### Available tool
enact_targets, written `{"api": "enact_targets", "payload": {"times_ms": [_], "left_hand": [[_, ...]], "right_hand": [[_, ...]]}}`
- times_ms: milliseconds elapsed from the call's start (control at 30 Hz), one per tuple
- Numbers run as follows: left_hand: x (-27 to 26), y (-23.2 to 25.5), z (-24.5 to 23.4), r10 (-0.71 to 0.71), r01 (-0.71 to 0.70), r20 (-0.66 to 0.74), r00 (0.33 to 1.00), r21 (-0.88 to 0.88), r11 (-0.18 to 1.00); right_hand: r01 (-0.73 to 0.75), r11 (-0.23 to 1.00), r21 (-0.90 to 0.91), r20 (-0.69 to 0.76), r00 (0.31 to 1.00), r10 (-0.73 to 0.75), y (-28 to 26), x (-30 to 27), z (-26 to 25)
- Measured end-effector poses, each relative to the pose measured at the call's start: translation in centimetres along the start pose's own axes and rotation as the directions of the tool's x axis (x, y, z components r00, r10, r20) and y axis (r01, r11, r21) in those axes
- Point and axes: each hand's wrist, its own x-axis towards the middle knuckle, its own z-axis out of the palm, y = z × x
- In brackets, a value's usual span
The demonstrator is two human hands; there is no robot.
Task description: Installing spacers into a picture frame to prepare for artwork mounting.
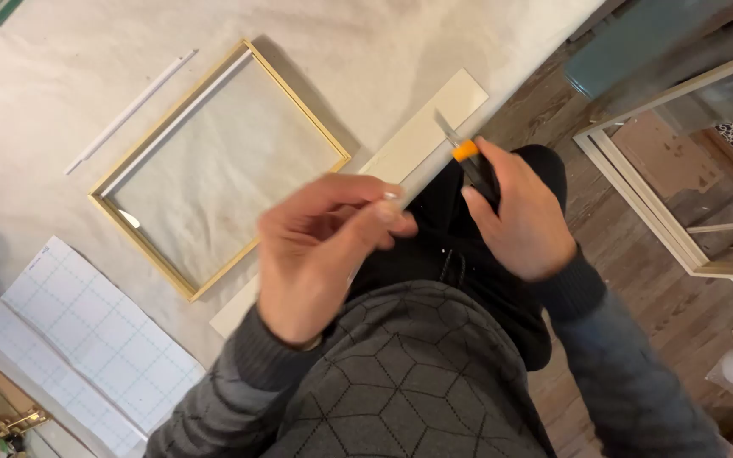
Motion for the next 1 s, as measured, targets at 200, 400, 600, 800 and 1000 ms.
{"api": "enact_targets", "payload": {"times_ms": [200, 400, 600, 800, 1000], "left_hand": [[0.0, 4.3, -3.4, 0.264, -0.255, -0.093, 0.960, 0.098, 0.962], [-0.2, 5.4, -8.0, 0.251, -0.285, -0.349, 0.903, -0.050, 0.957], [-1.1, 3.3, -13.8, 0.168, -0.298, -0.528, 0.833, -0.171, 0.939], [-4.9, 1.3, -17.4, 0.010, -0.226, -0.671, 0.741, -0.235, 0.945], [-9.8, -1.3, -19.7, -0.029, -0.111, -0.803, 0.596, -0.119, 0.987]], "right_hand": [[-0.075, 0.980, -0.185, 0.044, 0.995, 0.084, 2.2, 7.8, 2.5], [0.289, 0.956, 0.046, 0.150, 0.944, -0.293, -2.9, 9.6, 0.8], [-0.274, 0.858, 0.434, 0.668, 0.737, -0.102, -10.3, 8.7, 1.0], [0.088, 0.961, 0.263, 0.401, 0.896, -0.192, -12.3, 8.9, 4.2], [0.457, 0.879, 0.137, 0.344, 0.810, -0.475, -10.7, 10.7, 6.9]]}}
